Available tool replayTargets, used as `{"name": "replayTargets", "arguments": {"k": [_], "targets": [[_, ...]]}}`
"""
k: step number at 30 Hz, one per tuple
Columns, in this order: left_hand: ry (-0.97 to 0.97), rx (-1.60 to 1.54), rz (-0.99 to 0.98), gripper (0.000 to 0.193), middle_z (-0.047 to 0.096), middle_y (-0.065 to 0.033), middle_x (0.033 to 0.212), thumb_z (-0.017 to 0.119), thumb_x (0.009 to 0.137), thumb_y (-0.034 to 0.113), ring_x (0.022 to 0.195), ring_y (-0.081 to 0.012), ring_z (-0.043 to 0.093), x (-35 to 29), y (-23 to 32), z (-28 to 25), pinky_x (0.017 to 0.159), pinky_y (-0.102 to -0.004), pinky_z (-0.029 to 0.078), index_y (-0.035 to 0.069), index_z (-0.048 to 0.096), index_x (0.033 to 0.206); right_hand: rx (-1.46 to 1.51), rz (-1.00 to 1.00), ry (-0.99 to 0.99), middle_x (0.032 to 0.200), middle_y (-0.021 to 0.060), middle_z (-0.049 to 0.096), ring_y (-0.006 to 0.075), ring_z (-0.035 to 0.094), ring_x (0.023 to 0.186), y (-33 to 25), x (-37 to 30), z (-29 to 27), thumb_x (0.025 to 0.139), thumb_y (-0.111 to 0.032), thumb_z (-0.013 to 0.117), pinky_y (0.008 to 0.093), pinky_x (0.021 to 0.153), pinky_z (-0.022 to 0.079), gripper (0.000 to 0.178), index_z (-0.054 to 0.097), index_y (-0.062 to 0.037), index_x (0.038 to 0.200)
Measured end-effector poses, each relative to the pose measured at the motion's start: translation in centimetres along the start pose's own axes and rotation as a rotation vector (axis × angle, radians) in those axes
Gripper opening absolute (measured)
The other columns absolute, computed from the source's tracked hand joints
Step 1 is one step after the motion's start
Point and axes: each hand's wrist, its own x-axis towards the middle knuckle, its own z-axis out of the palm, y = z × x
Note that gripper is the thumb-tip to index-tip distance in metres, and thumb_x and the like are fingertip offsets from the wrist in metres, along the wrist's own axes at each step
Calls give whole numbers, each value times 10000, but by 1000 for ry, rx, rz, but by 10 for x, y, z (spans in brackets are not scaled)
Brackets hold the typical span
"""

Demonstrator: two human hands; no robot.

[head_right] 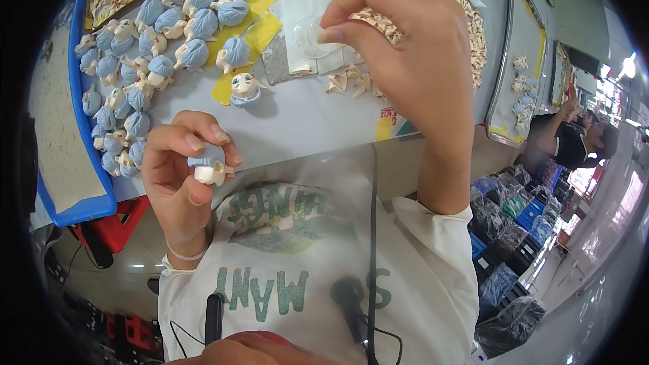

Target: The person assembles small figure heads by attaching plastic hair pieces and facial components to them with glue from a bottle.

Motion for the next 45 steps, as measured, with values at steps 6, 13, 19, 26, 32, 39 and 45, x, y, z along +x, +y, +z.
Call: {"name": "replayTargets", "arguments": {"k": [6, 13, 19, 26, 32, 39, 45], "targets": [[-35, -273, -38, 437, 513, -178, 1012, 706, 713, 143, 886, -215, 554, 3, -1, 3, 775, -306, 473, -35, 483, 1044, 287, 38, 116, 767, 70, 516, 133, 480, 688, -2, -12, 5, 631, 26, 667, 228, 625, 371, 126, 583, 20, 724], [12, -173, 55, 420, 527, -166, 996, 698, 724, 155, 857, -186, 549, -1, -9, 12, 730, -275, 463, -44, 492, 1031, 833, 147, 20, 736, 72, 491, 127, 435, 657, -49, -41, 25, 615, -134, 755, 215, 568, 300, 222, 589, -20, 707], [4, -52, 71, 386, 536, -157, 1000, 693, 731, 168, 851, -153, 524, -8, -9, 15, 736, -246, 432, -40, 529, 1012, 890, 193, 93, 707, 45, 452, 116, 392, 638, -54, -52, 36, 642, -111, 741, 222, 566, 276, 198, 575, -31, 713], [25, 34, 146, 385, 546, -142, 976, 700, 714, 142, 854, -162, 527, -15, -13, 21, 758, -265, 430, -36, 544, 1018, 869, 188, 24, 721, 38, 441, 110, 375, 642, -56, -60, 30, 645, -74, 733, 218, 566, 263, 194, 556, -35, 715], [6, 197, 182, 360, 550, -146, 965, 713, 685, 75, 838, -174, 539, -18, -8, 22, 756, -266, 430, -32, 562, 995, 934, 289, 87, 701, 37, 507, 177, 481, 664, -64, -63, 32, 597, -1, 712, 273, 632, 369, 210, 521, -63, 659], [34, 161, 224, 356, 578, -141, 936, 701, 707, 97, 830, -182, 546, -13, -12, 29, 751, -272, 424, -27, 545, 1001, 979, 203, 103, 735, 34, 518, 151, 493, 685, -52, -64, 37, 563, -11, 750, 261, 654, 390, 250, 527, -63, 664], [-107, 386, 350, 387, 562, -120, 999, 669, 725, 267, 902, -232, 515, -4, -14, 20, 770, -339, 419, 16, 559, 999, 1288, 277, 117, 854, 50, 532, 135, 522, 771, -49, -75, 42, 596, -50, 768, 254, 678, 427, 434, 487, -33, 927]]}}
